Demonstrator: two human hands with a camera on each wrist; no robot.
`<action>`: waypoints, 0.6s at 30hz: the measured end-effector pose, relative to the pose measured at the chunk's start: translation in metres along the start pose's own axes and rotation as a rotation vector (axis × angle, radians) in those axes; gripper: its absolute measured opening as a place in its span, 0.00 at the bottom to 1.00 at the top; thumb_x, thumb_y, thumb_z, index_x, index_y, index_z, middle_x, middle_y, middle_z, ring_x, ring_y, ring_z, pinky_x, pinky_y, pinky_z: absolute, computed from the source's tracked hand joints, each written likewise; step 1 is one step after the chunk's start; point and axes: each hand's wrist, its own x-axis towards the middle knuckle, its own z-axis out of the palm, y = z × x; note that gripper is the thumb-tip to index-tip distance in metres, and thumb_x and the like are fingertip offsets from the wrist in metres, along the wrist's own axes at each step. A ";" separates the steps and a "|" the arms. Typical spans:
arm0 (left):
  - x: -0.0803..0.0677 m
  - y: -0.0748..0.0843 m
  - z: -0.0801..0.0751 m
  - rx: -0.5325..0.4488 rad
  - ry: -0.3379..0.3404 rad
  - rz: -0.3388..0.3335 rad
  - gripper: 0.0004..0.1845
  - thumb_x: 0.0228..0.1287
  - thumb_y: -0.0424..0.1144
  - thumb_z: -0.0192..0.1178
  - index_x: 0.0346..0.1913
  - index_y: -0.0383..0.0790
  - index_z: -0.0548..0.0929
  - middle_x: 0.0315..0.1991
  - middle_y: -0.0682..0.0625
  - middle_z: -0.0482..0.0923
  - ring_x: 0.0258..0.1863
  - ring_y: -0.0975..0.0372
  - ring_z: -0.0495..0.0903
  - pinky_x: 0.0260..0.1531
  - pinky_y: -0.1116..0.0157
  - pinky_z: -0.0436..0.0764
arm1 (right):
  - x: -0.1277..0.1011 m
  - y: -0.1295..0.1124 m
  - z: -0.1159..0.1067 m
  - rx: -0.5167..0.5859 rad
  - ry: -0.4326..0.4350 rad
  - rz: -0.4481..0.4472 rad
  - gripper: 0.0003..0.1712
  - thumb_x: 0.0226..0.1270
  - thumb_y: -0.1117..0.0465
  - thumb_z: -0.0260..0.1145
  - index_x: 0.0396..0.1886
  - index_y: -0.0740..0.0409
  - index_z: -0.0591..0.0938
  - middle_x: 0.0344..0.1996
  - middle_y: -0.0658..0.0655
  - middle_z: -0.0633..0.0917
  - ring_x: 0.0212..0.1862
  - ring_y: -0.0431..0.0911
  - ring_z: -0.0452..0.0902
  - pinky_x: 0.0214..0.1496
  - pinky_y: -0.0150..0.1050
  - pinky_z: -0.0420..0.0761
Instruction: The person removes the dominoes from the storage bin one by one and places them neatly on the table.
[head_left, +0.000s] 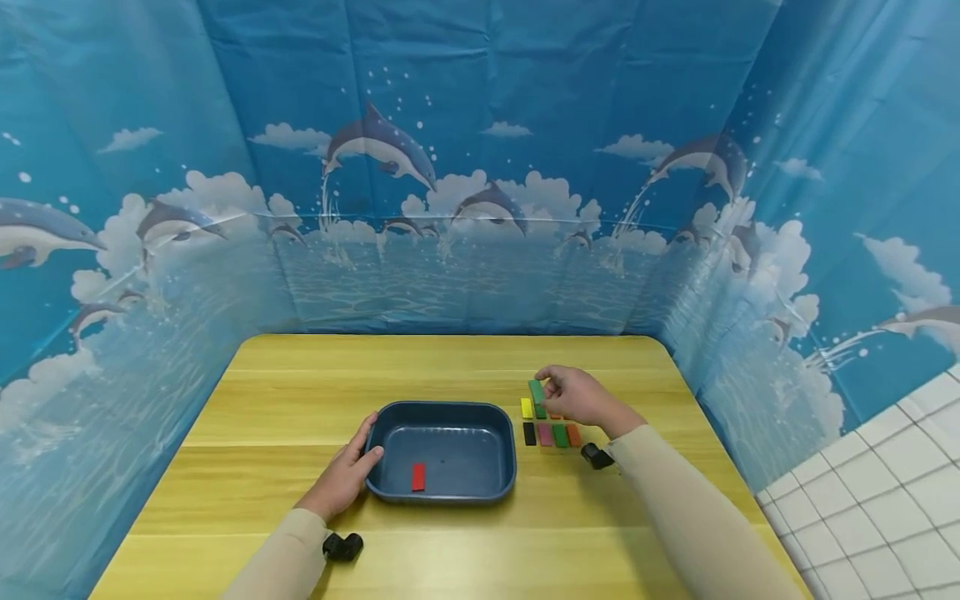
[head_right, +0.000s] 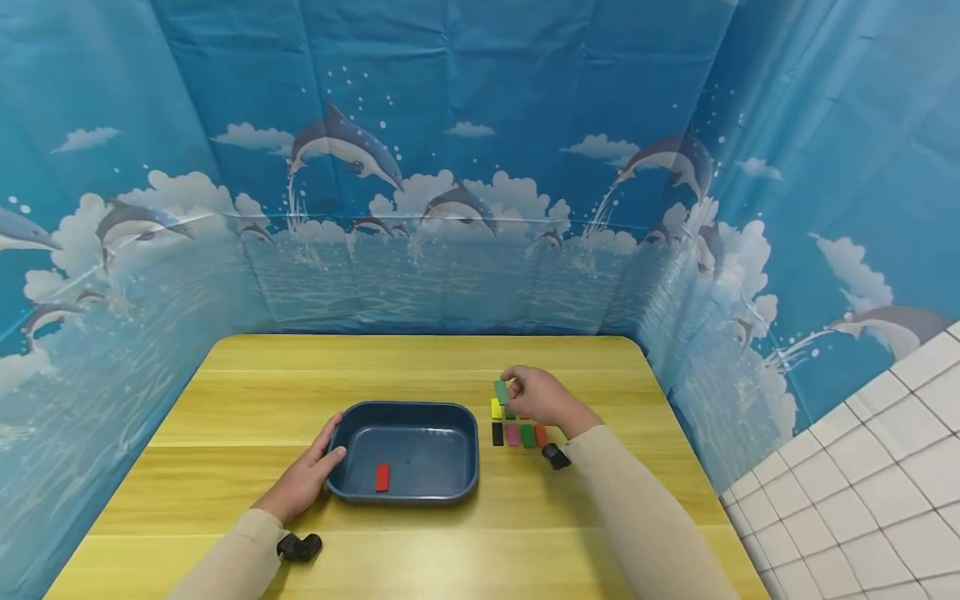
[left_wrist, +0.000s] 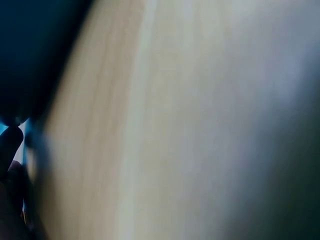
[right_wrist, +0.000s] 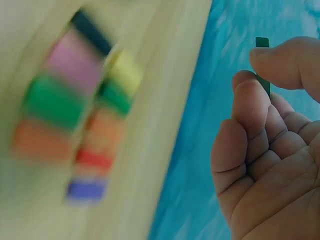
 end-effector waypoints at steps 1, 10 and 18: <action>0.000 0.000 -0.001 -0.002 0.000 -0.002 0.36 0.85 0.53 0.48 0.87 0.58 0.47 0.87 0.44 0.49 0.85 0.43 0.49 0.81 0.37 0.52 | -0.004 0.012 -0.004 0.001 0.010 0.018 0.29 0.71 0.65 0.67 0.70 0.64 0.76 0.40 0.54 0.83 0.35 0.46 0.76 0.41 0.41 0.79; 0.000 -0.001 -0.003 0.002 -0.009 0.007 0.36 0.86 0.52 0.47 0.87 0.57 0.45 0.87 0.43 0.47 0.85 0.43 0.47 0.82 0.38 0.50 | -0.039 0.095 -0.019 -0.040 0.062 0.128 0.28 0.69 0.69 0.62 0.68 0.72 0.75 0.35 0.56 0.81 0.30 0.46 0.68 0.36 0.41 0.71; 0.002 -0.001 0.001 0.008 -0.012 0.016 0.36 0.86 0.51 0.47 0.87 0.56 0.46 0.86 0.42 0.48 0.85 0.43 0.48 0.82 0.38 0.51 | -0.056 0.119 -0.010 -0.013 0.024 0.182 0.29 0.62 0.71 0.64 0.65 0.72 0.77 0.33 0.55 0.79 0.29 0.45 0.69 0.33 0.39 0.71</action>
